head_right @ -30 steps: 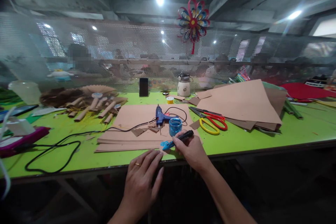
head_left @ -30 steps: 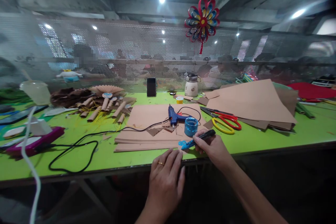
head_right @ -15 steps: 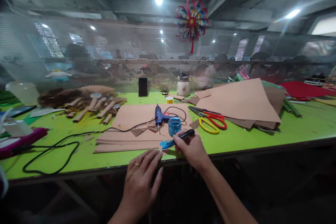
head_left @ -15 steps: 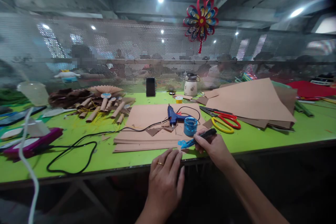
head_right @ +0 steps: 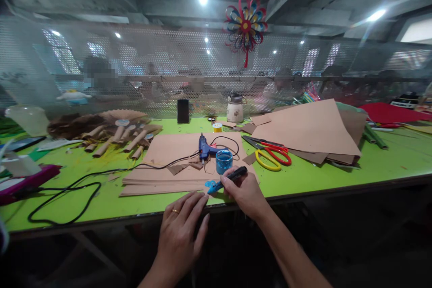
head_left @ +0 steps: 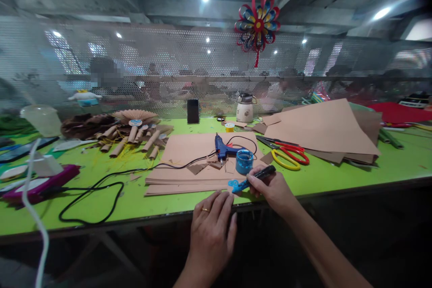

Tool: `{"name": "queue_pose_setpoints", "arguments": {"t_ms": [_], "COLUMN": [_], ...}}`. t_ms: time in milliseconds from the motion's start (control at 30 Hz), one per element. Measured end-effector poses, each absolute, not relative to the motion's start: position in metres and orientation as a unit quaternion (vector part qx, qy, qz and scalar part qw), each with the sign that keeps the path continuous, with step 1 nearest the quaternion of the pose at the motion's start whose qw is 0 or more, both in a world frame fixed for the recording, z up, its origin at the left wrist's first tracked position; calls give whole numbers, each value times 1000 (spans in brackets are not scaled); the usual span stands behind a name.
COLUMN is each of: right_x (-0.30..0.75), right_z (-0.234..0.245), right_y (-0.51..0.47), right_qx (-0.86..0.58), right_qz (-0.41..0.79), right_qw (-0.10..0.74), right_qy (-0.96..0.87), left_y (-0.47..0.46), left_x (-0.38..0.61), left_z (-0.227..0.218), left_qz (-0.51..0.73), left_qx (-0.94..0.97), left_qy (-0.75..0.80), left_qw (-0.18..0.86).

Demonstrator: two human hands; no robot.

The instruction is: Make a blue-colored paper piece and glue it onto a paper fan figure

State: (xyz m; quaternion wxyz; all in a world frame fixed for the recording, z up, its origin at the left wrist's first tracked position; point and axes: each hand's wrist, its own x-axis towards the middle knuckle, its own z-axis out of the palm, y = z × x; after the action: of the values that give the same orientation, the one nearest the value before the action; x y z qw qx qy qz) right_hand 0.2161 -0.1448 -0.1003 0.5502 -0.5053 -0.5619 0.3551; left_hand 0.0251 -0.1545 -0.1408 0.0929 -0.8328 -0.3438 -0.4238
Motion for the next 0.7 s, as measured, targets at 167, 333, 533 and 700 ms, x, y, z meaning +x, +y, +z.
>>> {"name": "queue_pose_setpoints", "arguments": {"t_ms": [167,333,533,700], "right_x": [215,213,215,216], "right_z": [-100,-99,-98,-103], "right_y": [-145,-145,-146,-145], "right_qx": [-511,-511,-511,-508], "right_qz": [361,355,349,352], "right_qw": [559,569,553,573], "right_qy": [-545,-537,-557,-538], "left_y": [-155,-156,-156,-156], "left_x": [25,24,24,24], "left_z": [-140,-140,-140,-141], "left_qz": [-425,-420,-426,-420], "left_qx": [-833,-833,-831,-833], "left_qy": [-342,-347,-342,-347], "left_qw": [95,97,102,98]}}
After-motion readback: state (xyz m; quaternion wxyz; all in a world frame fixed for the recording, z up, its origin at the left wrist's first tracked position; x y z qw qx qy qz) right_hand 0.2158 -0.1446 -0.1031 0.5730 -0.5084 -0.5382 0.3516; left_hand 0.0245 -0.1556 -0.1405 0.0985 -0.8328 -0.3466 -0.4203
